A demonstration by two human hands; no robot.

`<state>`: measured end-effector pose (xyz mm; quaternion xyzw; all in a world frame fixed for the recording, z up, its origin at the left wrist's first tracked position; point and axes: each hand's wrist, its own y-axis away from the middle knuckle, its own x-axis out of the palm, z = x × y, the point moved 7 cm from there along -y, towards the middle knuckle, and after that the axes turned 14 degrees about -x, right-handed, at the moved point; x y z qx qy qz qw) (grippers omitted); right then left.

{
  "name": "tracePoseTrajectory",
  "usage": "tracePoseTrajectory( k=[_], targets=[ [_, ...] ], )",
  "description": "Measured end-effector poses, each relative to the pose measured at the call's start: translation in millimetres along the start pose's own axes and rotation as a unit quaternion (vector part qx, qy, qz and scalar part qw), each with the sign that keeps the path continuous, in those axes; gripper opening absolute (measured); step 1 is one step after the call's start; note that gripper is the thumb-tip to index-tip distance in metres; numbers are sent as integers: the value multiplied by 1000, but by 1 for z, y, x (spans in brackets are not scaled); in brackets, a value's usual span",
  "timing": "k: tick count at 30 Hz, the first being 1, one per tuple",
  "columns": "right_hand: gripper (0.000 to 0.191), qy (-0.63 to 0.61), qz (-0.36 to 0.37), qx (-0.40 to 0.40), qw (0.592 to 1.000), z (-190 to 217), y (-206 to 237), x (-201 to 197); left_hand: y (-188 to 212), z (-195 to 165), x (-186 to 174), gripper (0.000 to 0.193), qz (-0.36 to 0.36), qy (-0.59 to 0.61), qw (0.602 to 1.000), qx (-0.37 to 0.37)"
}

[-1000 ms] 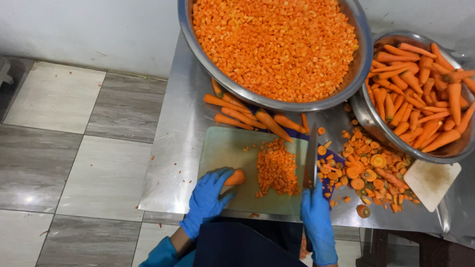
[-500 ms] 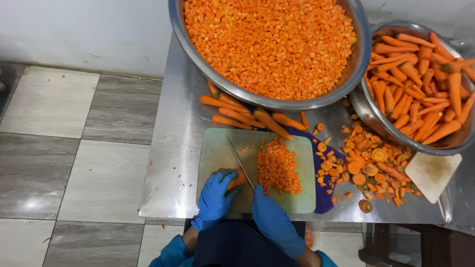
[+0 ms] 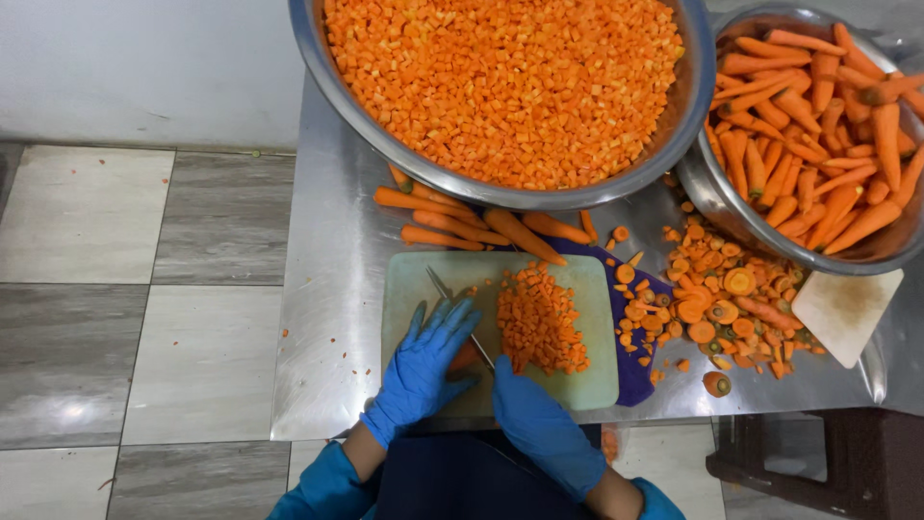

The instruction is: The person picks up whole peeled carrots from the stainless steel table, places them on a cutting board, and dices them into small pieces with a knife. The diced carrot pieces are swept into a pile on the board and added to a large bowl of diced carrots, while trimmed ends and scraps accumulate beside the board.

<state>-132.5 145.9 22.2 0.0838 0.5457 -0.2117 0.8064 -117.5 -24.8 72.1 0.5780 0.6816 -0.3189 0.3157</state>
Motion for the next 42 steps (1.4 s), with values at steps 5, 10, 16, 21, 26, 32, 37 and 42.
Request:
tracePoseTrajectory(
  k=[5, 10, 16, 21, 26, 32, 37, 42],
  targets=[
    [51, 3, 23, -24, 999, -3, -9, 0, -2, 7, 7, 101, -5, 39, 999, -13],
    [43, -73, 19, 33, 997, -9, -22, 15, -5, 17, 15, 104, 23, 58, 997, -35],
    [57, -52, -15, 53, 997, 2, -33, 16, -4, 15, 11, 95, -2, -5, 1000, -11],
    [61, -143, -9, 132, 981, -14, -20, 15, 3, 5, -5, 94, -61, -11, 998, -14],
    [46, -239, -82, 233, 939, -46, 30, -4, 15, 7, 1, 73, -56, -20, 991, -117],
    [41, -329, -188, 391, 839, -74, 98, -26, -10, 0, 13, 43, -87, 70, 993, -41],
    [29, -418, -253, 407, 772, -87, 122, -25, -45, -7, 24, 36, 5, 4, 1000, -10],
    [28, -352, -332, 341, 806, -97, 144, -49, -71, -47, -3, 41, 35, 131, 990, -35]
  ],
)
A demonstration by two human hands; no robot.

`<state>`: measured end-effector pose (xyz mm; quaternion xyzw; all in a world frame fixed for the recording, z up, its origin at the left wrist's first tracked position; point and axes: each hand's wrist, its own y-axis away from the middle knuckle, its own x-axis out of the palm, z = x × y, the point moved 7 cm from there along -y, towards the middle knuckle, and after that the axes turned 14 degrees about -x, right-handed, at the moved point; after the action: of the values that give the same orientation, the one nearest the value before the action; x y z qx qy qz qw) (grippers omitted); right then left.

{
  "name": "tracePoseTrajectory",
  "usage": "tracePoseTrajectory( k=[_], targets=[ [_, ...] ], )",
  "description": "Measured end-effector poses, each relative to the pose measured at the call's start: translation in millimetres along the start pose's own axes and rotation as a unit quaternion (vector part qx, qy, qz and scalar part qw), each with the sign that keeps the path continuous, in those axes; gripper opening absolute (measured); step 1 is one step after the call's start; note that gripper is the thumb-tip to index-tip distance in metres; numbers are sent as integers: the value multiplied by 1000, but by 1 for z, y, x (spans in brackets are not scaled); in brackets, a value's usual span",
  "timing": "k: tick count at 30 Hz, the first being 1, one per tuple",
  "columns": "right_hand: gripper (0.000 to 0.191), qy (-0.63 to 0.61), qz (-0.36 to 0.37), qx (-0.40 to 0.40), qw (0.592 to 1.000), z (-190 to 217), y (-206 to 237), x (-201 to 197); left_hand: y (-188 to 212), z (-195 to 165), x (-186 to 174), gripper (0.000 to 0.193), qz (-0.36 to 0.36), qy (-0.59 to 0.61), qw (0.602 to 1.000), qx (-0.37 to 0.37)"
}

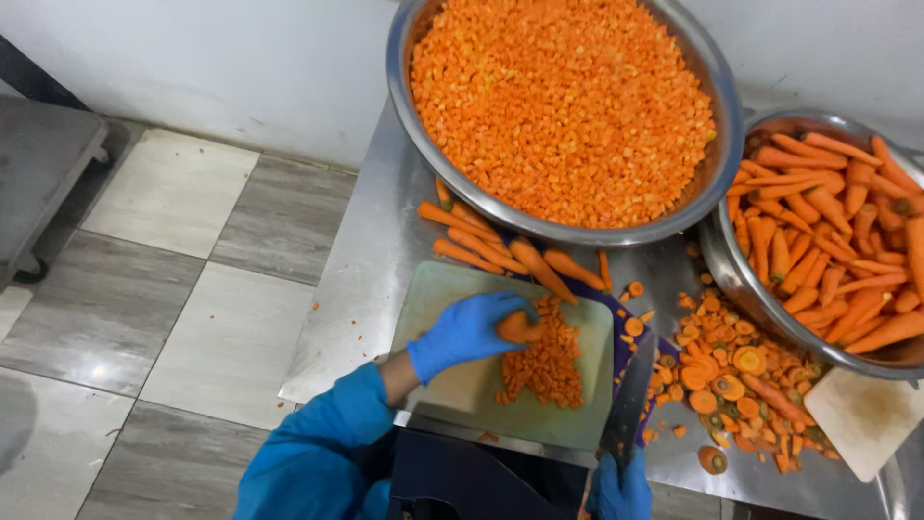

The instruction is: The person picks up whole peeled carrots from the stainless steel table, places them on a cutting board, and dices them into small pieces with a knife. The diced carrot pieces are swept into a pile on the board and added to a large bowl of diced carrots, while trimmed ends and scraps accumulate beside the board.

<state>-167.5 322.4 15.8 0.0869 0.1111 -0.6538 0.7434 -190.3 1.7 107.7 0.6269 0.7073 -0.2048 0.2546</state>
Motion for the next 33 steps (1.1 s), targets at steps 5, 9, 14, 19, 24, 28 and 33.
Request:
tracePoseTrajectory(
  k=[5, 9, 14, 19, 24, 28, 33],
  targets=[
    [34, -70, -113, -4, 991, -5, 6, -32, -37, -115, 55, 59, -35, 65, 984, 164],
    [36, -60, -78, -46, 994, -2, 4, -38, -28, -84, 80, 71, -21, 32, 997, 67],
    [31, -48, -69, 13, 996, -6, 5, -16, 54, 17, 28, 63, 1, 109, 994, -10],
    [32, 10, 94, 38, 995, 15, -7, 44, 105, 62, -29, 49, -144, -53, 984, -96],
    [33, 137, 279, -68, 948, 29, -2, 118, 99, 56, -26, 42, -211, 36, 973, -84],
    [44, 195, 321, -150, 915, 35, 4, 149, 91, 60, -19, 38, -218, 62, 969, -103],
    [45, 201, 329, -138, 912, 51, 0, 148, 98, 66, -16, 44, -168, 154, 972, -60]
  ],
)
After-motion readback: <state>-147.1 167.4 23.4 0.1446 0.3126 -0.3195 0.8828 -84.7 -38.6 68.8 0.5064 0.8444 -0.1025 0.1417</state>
